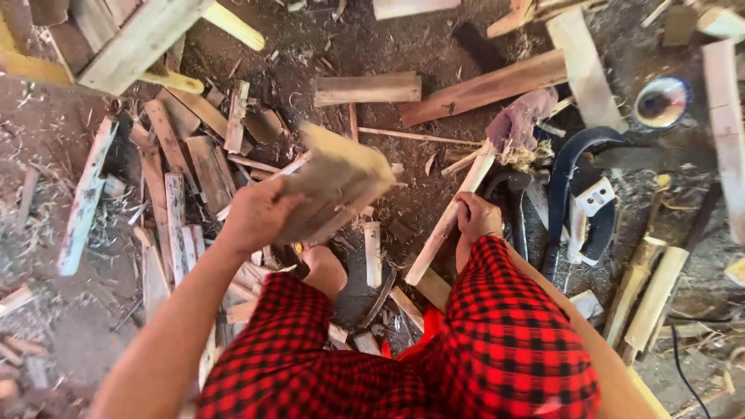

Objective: The person uses a hammer to drive nails into a small wooden plank, securing it to a base. They then pick up additional planks and align them to form a small wooden panel, tapping them into place.

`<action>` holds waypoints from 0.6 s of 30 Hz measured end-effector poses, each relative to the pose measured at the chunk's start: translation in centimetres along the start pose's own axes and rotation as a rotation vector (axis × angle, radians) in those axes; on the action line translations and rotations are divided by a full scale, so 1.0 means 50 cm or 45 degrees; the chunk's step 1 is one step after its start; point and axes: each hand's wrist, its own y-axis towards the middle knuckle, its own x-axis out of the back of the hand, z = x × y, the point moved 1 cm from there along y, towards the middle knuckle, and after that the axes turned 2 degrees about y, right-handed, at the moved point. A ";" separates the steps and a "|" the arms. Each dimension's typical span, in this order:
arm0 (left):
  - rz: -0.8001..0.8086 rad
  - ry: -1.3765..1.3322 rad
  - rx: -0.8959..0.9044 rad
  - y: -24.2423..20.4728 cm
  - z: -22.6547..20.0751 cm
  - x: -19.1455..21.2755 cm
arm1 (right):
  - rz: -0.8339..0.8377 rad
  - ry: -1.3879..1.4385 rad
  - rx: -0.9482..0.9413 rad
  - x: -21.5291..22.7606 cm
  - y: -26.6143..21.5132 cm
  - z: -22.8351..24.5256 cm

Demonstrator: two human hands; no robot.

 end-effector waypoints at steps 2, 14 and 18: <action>-0.192 -0.695 0.190 0.022 0.089 -0.027 | 0.230 0.124 -0.221 -0.005 0.003 -0.016; -0.164 -1.274 0.771 0.143 0.210 -0.367 | 1.586 -0.427 -0.349 0.038 0.299 0.116; -0.183 -1.535 0.803 0.143 0.244 -0.396 | 1.510 -0.172 -0.598 -0.075 0.308 0.179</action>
